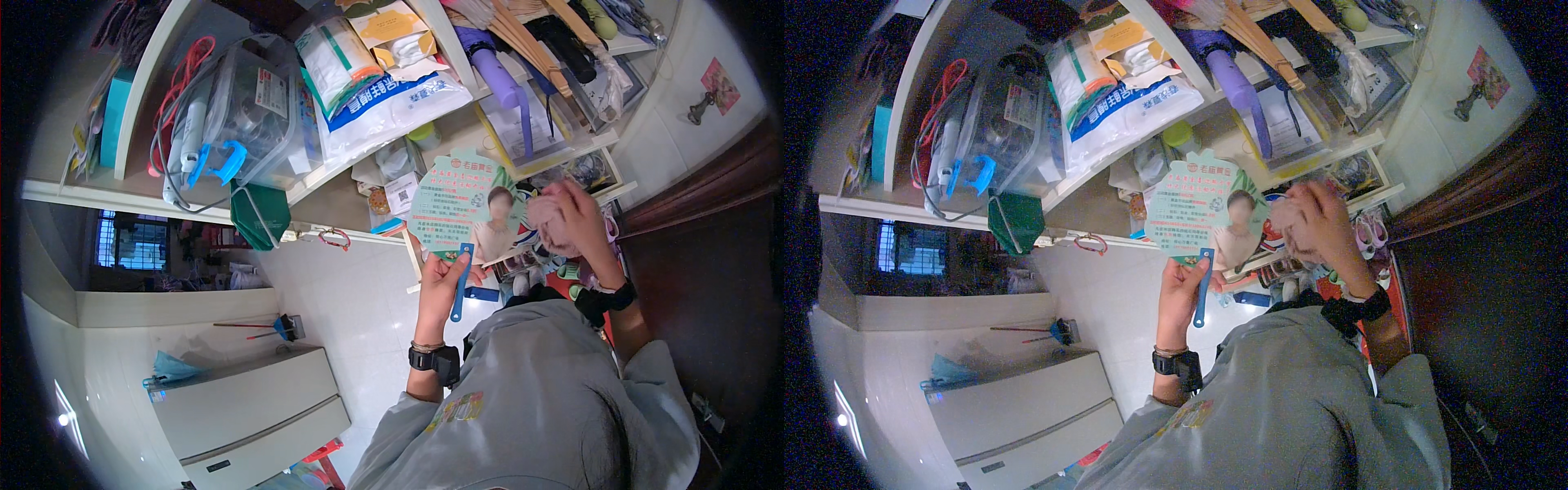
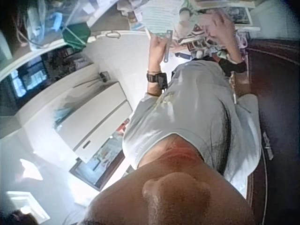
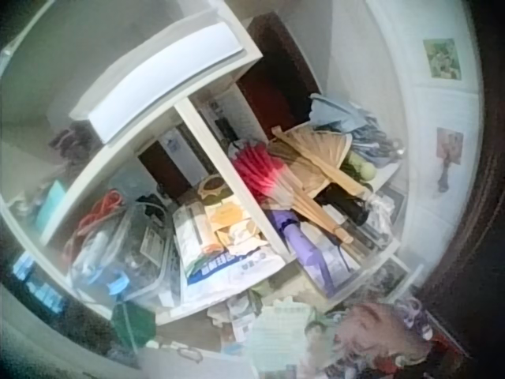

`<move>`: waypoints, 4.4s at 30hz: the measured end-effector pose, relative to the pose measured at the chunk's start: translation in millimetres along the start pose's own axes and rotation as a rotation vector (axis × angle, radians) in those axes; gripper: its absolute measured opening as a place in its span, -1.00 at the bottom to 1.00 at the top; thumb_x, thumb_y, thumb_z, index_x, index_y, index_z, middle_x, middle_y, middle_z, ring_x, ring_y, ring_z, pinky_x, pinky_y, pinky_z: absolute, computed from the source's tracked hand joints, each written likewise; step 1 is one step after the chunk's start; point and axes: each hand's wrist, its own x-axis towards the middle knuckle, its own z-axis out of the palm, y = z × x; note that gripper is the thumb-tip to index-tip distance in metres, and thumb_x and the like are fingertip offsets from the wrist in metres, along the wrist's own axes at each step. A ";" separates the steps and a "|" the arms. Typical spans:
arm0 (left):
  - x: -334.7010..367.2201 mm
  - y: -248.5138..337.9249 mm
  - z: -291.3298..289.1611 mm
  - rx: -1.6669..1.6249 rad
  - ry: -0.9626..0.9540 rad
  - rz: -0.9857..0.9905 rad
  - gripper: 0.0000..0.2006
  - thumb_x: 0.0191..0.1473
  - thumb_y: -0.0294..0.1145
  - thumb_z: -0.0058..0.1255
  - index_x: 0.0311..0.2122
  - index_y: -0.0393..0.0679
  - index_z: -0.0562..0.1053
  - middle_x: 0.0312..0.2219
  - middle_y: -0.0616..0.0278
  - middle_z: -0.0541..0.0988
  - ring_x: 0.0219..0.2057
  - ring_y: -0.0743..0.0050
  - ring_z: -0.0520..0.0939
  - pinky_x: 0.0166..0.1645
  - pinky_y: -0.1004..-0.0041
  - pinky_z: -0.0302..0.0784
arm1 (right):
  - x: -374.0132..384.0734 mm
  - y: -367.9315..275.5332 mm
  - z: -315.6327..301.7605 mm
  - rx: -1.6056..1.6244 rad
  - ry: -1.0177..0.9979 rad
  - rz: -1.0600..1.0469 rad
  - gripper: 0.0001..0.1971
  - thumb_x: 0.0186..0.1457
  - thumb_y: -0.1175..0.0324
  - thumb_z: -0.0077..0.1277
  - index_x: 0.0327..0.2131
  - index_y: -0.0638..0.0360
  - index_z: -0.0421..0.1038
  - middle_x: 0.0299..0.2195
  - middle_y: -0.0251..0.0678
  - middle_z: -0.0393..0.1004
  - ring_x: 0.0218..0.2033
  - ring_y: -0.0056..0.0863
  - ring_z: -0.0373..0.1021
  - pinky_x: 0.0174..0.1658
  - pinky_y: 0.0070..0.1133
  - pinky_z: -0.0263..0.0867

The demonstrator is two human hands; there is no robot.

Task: Gathering laundry from bins and loading them into a top-loading washing machine.

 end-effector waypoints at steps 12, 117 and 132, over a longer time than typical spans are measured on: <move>-2.9 -0.7 33.5 0.199 0.042 0.089 -0.92 0.10 -0.50 -0.20 -0.27 -0.20 0.25 -0.73 0.33 0.37 -0.74 0.73 0.34 -0.66 0.73 0.16 | -16.5 -31.0 36.6 0.028 -0.028 -0.278 -0.70 -0.15 0.52 0.00 -0.24 0.22 0.29 -0.26 -0.19 0.33 -0.20 -0.25 0.29 -0.13 -0.50 0.21; -7.2 9.2 27.9 0.206 0.096 0.109 -0.91 0.07 -0.48 -0.15 -0.28 -0.20 0.31 -0.74 0.38 0.34 -0.75 0.73 0.28 -0.69 0.70 0.05 | -22.9 -51.7 21.2 -0.343 -0.303 -0.646 -0.74 -0.19 0.53 -0.01 -0.31 0.17 0.32 -0.31 -0.27 0.32 -0.38 -0.26 0.35 -0.36 -0.47 0.31; -7.3 17.5 25.6 0.223 0.110 0.096 -0.93 0.04 -0.55 -0.13 -0.32 -0.23 0.32 -0.62 0.39 0.39 -0.74 0.73 0.25 -0.68 0.69 0.04 | -20.9 -62.8 31.3 -0.263 -0.355 -0.487 -0.77 -0.17 0.40 0.01 -0.33 0.11 0.32 -0.36 -0.33 0.32 -0.37 -0.33 0.35 -0.35 -0.42 0.26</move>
